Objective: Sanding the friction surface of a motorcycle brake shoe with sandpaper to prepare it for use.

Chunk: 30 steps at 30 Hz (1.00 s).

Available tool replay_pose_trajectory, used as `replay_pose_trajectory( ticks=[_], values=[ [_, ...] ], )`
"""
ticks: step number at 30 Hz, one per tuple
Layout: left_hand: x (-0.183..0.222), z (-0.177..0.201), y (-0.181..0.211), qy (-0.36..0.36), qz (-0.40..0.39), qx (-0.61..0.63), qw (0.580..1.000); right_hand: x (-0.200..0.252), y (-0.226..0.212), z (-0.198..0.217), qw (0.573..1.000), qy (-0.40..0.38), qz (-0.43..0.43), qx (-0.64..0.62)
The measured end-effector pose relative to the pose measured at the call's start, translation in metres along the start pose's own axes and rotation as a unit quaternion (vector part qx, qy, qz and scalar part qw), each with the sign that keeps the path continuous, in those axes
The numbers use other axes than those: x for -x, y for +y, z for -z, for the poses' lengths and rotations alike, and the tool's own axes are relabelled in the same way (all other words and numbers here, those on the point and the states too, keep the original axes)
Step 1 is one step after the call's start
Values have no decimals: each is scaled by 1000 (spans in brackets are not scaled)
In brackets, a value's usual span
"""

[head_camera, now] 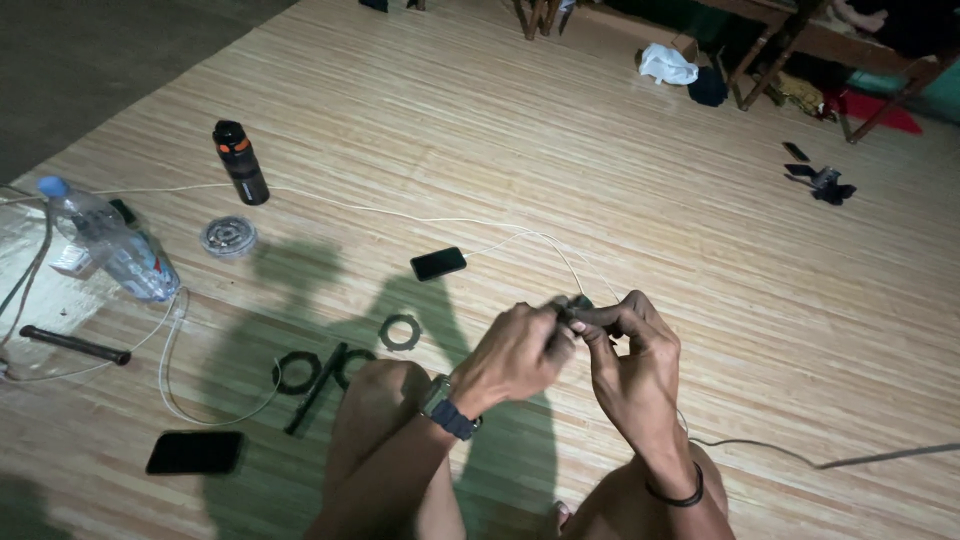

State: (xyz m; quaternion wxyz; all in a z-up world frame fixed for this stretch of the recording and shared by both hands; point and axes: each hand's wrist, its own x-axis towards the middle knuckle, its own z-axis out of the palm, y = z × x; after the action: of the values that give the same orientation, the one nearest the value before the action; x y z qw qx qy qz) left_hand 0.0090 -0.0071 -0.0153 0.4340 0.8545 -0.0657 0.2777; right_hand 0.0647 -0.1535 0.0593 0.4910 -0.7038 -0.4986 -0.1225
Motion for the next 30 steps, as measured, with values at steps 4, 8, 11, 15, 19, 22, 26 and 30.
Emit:
replay_pose_trajectory(
  ticks=[4,8,11,15,19,22,26,30],
  values=[
    [2,2,5,13,12,-24,1000,0,-4,-1,1000,6,9,17],
    [0,-6,10,-19,-7,-7,1000,-1,-3,1,1000,4,20,14],
    [-1,5,10,11,-8,15,1000,-1,-6,4,1000,-1,14,19],
    [-2,10,20,71,2,50,996,3,7,4,998,11,46,51],
    [-4,6,9,100,-41,107,988,-3,18,7,998,51,-5,-29],
    [-1,1,5,139,-100,114,979,-7,14,6,986,92,-58,-128],
    [0,4,-2,112,-76,126,983,-5,11,9,978,65,-86,-181],
    [0,10,1,101,-45,132,985,3,13,7,970,25,-102,-220]
  ],
)
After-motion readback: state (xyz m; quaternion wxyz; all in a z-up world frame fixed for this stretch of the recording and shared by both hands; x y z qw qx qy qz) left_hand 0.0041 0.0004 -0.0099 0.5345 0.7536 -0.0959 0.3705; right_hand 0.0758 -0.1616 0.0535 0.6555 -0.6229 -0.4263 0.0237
